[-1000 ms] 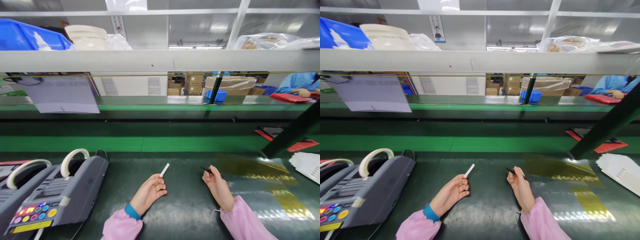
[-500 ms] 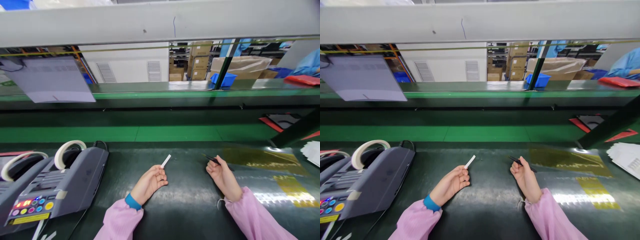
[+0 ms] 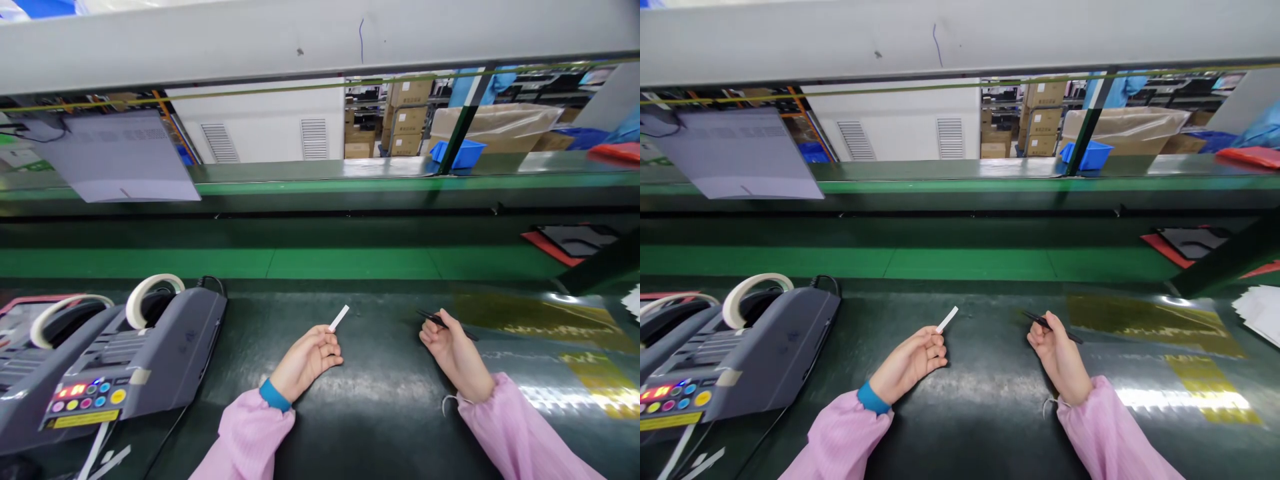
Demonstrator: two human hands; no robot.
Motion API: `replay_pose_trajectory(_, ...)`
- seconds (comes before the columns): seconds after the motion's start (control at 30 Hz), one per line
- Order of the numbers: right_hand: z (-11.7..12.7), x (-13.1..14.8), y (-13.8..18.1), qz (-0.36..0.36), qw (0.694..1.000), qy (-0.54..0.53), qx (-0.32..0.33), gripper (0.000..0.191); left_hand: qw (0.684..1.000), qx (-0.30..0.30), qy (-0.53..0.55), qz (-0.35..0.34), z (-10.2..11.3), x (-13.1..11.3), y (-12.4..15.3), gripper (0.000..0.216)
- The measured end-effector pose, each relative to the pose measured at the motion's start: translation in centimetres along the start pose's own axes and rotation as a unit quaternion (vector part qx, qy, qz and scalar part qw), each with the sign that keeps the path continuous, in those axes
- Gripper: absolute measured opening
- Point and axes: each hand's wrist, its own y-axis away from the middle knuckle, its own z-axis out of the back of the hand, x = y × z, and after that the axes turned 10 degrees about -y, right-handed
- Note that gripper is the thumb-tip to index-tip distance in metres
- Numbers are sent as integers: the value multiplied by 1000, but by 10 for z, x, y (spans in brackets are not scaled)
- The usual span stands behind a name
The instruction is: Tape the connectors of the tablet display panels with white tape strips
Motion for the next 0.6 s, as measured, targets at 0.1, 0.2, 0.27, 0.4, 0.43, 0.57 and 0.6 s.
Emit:
replay_pose_trajectory(0.1, 0, 0, 1, 7, 1000, 12, -1, 37, 1000, 0, 4, 4, 0, -1, 0, 23)
replay_pose_trajectory(0.2, -2, 1, 2, 15, 1000, 22, -1, 39, 1000, 3, 6, 6, -1, -2, 1, 21)
replay_pose_trajectory(0.27, -4, 2, 2, 22, 999, 33, 1, 40, 1000, 3, 5, 6, -2, -3, 1, 21)
replay_pose_trajectory(0.4, -6, 1, 4, 36, 998, 51, -1, 42, 1000, 3, 5, 6, -3, -4, 1, 21)
replay_pose_trajectory(0.43, -6, 1, 4, 36, 998, 52, -1, 42, 1000, 3, 5, 7, -3, -4, 1, 21)
replay_pose_trajectory(0.57, -6, 2, 5, 32, 998, 45, 3, 40, 1000, 3, 4, 8, -2, -3, 1, 20)
replay_pose_trajectory(0.6, -6, 2, 5, 32, 999, 42, 2, 40, 1000, 3, 4, 8, -2, -3, 1, 20)
